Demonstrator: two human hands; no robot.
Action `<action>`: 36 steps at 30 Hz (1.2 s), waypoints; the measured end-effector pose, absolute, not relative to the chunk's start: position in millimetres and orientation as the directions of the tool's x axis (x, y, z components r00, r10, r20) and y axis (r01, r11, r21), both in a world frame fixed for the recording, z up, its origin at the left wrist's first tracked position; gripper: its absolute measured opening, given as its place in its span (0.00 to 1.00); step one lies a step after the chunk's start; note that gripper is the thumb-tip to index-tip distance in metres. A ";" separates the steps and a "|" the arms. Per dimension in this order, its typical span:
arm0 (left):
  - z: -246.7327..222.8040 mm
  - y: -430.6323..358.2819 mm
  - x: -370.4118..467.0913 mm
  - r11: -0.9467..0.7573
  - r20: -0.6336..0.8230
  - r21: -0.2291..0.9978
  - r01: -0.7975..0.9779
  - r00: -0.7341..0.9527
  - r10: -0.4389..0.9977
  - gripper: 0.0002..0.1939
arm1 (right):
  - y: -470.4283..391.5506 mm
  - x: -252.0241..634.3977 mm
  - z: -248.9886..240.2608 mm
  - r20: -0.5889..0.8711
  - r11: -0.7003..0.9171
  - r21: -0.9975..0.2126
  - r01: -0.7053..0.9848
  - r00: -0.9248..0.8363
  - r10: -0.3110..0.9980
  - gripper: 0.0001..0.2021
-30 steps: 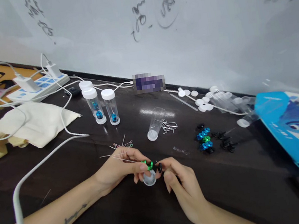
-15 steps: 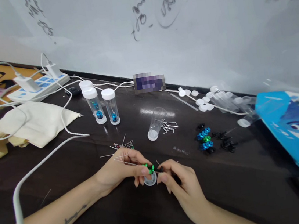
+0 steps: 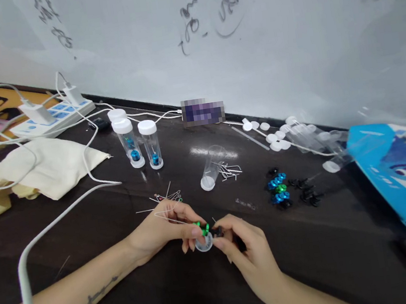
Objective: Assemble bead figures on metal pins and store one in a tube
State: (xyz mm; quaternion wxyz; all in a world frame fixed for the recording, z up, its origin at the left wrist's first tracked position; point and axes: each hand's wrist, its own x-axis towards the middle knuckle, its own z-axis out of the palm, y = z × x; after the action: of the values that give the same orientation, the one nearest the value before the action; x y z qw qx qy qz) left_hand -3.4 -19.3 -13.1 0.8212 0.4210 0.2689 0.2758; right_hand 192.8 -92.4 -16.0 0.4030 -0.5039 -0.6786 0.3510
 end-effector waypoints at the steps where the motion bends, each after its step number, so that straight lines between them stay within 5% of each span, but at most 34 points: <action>1: -13.4 -18.9 -3.6 0.489 -0.211 0.843 -0.224 0.699 0.684 0.05 | -92.2 192.6 -17.0 0.206 0.251 -0.882 0.399 -0.151 0.967 0.02; 6: -12.9 -19.0 -4.4 0.485 -0.222 0.849 -0.209 0.692 0.687 0.06 | -92.9 191.7 -16.5 0.221 0.253 -0.886 0.389 -0.126 0.967 0.03; 12: -9.7 -22.2 -2.1 0.522 -0.250 0.834 -0.182 0.718 0.650 0.05 | -94.4 192.6 -7.6 0.186 0.259 -0.880 0.398 -0.214 0.959 0.17; 18: -13.8 -19.5 -4.1 0.490 -0.230 0.849 -0.199 0.696 0.680 0.05 | -93.3 191.6 -14.8 0.216 0.257 -0.882 0.395 -0.147 0.965 0.03; 23: -12.6 -19.9 -3.6 0.490 -0.232 0.848 -0.203 0.689 0.686 0.06 | -92.9 191.0 -15.3 0.214 0.250 -0.891 0.378 -0.136 0.967 0.04; 28: -10.5 -21.4 -1.6 0.517 -0.248 0.836 -0.182 0.715 0.653 0.06 | -93.8 193.1 -10.6 0.169 0.240 -0.885 0.398 -0.205 0.964 0.16; 36: -13.5 -19.2 -3.6 0.482 -0.230 0.855 -0.193 0.691 0.686 0.06 | -92.3 190.7 -16.1 0.231 0.259 -0.890 0.375 -0.120 0.966 0.05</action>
State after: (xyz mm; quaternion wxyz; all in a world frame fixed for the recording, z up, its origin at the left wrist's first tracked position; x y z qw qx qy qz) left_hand -3.6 -19.2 -13.5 0.8120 0.4312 0.2854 0.2705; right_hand 190.7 -92.3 -16.1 0.4318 -0.5034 -0.6658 0.3419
